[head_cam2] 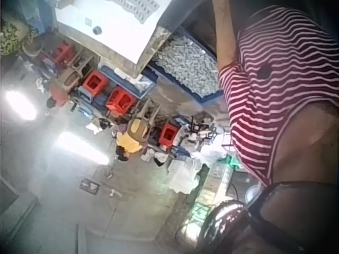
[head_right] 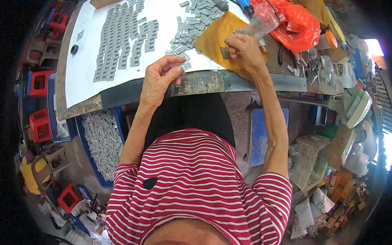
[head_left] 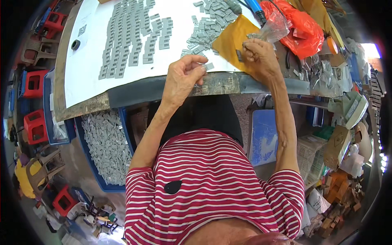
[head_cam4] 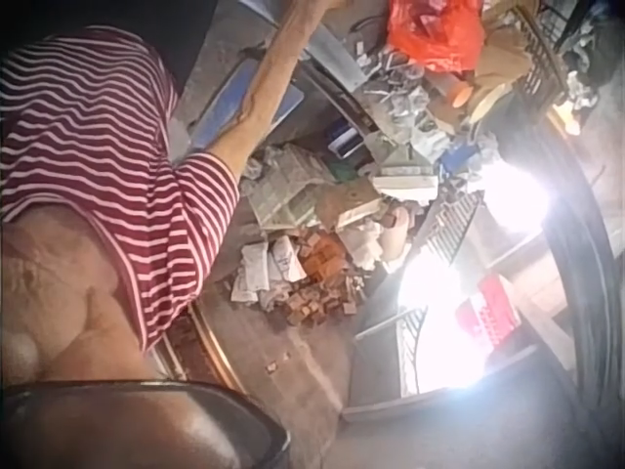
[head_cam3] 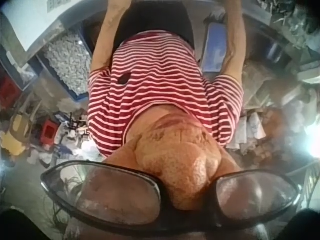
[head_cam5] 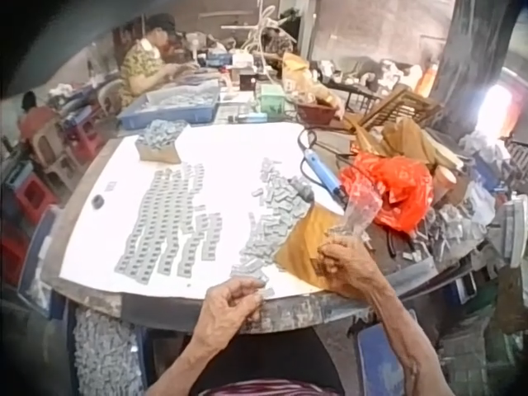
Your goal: Assembling small rectangular components by placing them into rows on a white sheet on a workbench.
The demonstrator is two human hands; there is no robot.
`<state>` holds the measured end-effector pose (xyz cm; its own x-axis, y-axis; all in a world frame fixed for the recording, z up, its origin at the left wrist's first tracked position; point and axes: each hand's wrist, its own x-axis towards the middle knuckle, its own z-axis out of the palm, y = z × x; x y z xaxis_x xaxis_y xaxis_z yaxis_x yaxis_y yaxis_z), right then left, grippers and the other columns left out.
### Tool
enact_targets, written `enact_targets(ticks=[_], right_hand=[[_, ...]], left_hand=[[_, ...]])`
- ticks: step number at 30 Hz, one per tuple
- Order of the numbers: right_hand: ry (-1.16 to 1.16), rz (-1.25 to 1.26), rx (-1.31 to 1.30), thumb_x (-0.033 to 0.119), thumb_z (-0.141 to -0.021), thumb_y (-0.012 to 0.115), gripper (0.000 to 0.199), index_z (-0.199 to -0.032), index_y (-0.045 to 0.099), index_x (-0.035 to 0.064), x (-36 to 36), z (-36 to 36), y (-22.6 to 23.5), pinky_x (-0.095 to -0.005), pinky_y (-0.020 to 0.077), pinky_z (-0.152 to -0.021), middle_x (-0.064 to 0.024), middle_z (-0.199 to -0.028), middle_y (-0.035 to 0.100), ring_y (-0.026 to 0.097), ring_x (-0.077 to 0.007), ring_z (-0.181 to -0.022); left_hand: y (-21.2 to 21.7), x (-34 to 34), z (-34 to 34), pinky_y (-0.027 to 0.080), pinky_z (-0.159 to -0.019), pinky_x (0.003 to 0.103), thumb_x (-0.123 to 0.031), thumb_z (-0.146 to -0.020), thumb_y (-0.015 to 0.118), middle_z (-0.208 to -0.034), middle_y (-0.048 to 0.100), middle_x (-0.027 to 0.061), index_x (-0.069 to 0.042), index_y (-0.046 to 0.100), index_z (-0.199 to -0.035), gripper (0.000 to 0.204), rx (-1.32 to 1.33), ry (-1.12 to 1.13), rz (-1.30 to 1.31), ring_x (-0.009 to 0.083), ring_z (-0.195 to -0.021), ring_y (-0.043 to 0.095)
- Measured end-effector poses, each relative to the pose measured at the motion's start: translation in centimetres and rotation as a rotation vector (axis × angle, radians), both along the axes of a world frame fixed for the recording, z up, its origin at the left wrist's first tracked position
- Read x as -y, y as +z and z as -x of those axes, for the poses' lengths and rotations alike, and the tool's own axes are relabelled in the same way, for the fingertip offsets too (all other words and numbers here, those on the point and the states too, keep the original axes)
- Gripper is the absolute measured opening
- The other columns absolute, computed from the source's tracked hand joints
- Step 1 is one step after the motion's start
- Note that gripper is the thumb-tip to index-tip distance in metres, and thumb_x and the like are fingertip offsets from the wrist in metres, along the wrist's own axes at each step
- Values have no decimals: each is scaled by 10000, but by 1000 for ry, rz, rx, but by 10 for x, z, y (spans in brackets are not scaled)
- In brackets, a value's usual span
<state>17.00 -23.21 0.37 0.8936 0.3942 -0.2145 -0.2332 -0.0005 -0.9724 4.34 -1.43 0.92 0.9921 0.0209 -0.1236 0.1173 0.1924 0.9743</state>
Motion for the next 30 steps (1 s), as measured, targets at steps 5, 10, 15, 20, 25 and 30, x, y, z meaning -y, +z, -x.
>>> enact_targets(ticks=[5, 10, 15, 20, 25, 30], right_hand=[[122, -238, -200, 88, -810, 578, 107, -812, 570, -19, -6, 10, 5, -169, 355, -464, -48, -715, 566, 461, -46, -551], [117, -237, -230, 71, -812, 574, 118, -869, 563, -31, -25, 31, 11, -174, 356, -459, -65, -726, 573, 466, -51, -556], [75, -211, -217, 45, -802, 587, 82, -853, 569, -18, -46, 53, 10, -170, 371, -433, -61, -702, 581, 476, -52, -518], [77, -187, -85, 35, -784, 587, 82, -842, 570, -21, -59, 68, 7, -172, 365, -431, -39, -662, 559, 470, -51, -507], [64, -191, -81, 39, -787, 583, 85, -841, 575, -26, -67, 73, 6, -169, 368, -434, -32, -650, 554, 463, -49, -496], [75, -189, -52, 48, -790, 584, 86, -837, 581, -25, -68, 71, 9, -166, 374, -438, -21, -647, 554, 464, -44, -494]], left_hand=[[1, 3, 0, 416, -559, 170, -67, -830, 559, -714, 593, 40, 30, 581, -989, 187, -5, 15, 12, 56, -567, 503], [-2, 2, 0, 420, -566, 168, -72, -835, 557, -725, 597, 42, 27, 582, -988, 185, -9, 28, 31, 57, -584, 517], [-5, -2, 3, 428, -575, 165, -67, -836, 558, -738, 599, 40, 30, 580, -992, 184, 10, 25, 51, 56, -596, 519], [-9, -6, 6, 430, -580, 164, -64, -834, 562, -740, 598, 39, 29, 580, -995, 187, 12, 33, 36, 55, -600, 518], [-8, -9, 7, 438, -569, 172, -61, -835, 556, -741, 601, 52, 37, 567, -1020, 210, 10, 2, 72, 65, -599, 532], [-1, -9, 8, 454, -536, 185, -88, -849, 537, -727, 608, 85, 51, 530, -1052, 246, -31, -111, 46, 90, -591, 579]])
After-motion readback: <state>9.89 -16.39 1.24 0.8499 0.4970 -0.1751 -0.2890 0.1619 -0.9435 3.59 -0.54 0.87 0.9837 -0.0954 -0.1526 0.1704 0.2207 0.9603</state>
